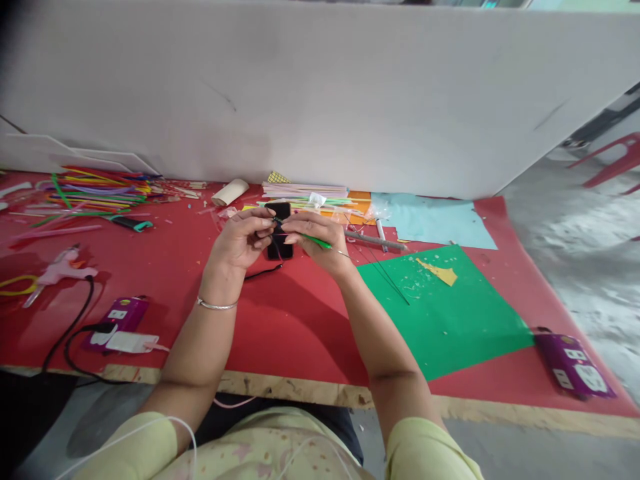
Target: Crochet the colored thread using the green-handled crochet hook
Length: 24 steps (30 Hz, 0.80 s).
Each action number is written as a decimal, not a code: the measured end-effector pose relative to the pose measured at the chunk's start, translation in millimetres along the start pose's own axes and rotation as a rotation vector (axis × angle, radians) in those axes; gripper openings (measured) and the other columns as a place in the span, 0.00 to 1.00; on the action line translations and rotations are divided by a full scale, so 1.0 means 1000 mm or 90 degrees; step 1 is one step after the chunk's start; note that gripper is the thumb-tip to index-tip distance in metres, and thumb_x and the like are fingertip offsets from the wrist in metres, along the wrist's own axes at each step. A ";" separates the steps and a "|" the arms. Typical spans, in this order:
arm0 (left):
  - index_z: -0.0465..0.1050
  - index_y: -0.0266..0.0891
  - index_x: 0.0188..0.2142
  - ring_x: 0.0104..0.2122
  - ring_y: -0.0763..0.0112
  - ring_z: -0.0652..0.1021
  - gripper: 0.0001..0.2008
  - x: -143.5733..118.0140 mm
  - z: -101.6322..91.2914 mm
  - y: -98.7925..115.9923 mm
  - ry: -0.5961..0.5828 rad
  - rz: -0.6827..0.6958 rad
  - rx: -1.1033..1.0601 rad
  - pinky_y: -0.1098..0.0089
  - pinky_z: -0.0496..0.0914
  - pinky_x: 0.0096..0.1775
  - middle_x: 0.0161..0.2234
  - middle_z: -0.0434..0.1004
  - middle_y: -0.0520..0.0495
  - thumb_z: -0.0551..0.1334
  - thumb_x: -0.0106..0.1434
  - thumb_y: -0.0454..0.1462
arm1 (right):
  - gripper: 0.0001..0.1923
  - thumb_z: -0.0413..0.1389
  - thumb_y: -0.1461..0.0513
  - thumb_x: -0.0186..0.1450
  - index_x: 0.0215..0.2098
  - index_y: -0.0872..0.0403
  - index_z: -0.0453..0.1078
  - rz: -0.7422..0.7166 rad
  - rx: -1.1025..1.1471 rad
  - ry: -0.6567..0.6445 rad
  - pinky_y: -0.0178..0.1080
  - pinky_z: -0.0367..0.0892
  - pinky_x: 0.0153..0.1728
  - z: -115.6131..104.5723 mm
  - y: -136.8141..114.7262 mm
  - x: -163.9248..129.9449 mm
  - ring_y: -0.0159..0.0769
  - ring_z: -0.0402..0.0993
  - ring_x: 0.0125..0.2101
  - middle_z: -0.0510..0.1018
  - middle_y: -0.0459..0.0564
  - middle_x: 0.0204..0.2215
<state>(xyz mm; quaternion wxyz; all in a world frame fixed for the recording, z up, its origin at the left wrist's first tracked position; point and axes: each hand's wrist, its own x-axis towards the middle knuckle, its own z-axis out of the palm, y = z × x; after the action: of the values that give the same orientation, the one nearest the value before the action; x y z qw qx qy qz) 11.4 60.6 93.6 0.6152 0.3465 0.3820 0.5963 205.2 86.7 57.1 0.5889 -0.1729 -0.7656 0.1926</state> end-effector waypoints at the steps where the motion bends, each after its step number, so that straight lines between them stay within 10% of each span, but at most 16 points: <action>1: 0.82 0.37 0.28 0.20 0.81 0.64 0.11 0.000 0.000 0.000 -0.002 0.001 0.000 0.78 0.51 0.19 0.18 0.68 0.55 0.73 0.40 0.31 | 0.11 0.68 0.50 0.70 0.45 0.45 0.87 0.007 0.017 0.006 0.45 0.83 0.50 0.000 0.000 0.000 0.41 0.89 0.44 0.91 0.50 0.41; 9: 0.83 0.37 0.31 0.22 0.79 0.69 0.12 0.000 -0.001 -0.002 -0.017 0.003 0.008 0.78 0.57 0.20 0.20 0.71 0.54 0.72 0.42 0.32 | 0.19 0.65 0.45 0.71 0.42 0.50 0.87 0.190 0.183 0.015 0.40 0.85 0.36 0.003 -0.004 -0.001 0.36 0.87 0.32 0.89 0.51 0.38; 16: 0.84 0.36 0.33 0.23 0.78 0.71 0.14 0.000 -0.004 -0.001 -0.004 0.026 0.034 0.78 0.59 0.20 0.22 0.74 0.53 0.74 0.43 0.33 | 0.13 0.67 0.49 0.71 0.42 0.47 0.87 0.109 0.131 0.016 0.46 0.82 0.55 0.001 -0.002 0.003 0.40 0.88 0.47 0.91 0.51 0.42; 24: 0.83 0.36 0.35 0.24 0.74 0.78 0.15 -0.002 -0.004 -0.001 0.022 0.028 0.055 0.77 0.65 0.21 0.25 0.79 0.51 0.76 0.45 0.36 | 0.22 0.67 0.40 0.66 0.41 0.48 0.87 0.297 0.232 0.037 0.41 0.87 0.37 0.004 -0.006 -0.001 0.40 0.89 0.37 0.91 0.50 0.41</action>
<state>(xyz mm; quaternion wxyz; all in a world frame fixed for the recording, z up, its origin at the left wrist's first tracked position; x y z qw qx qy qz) 8.2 58.7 90.8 0.5799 0.3705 0.4102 0.5985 201.2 80.7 58.5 0.5718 -0.2412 -0.6407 0.4521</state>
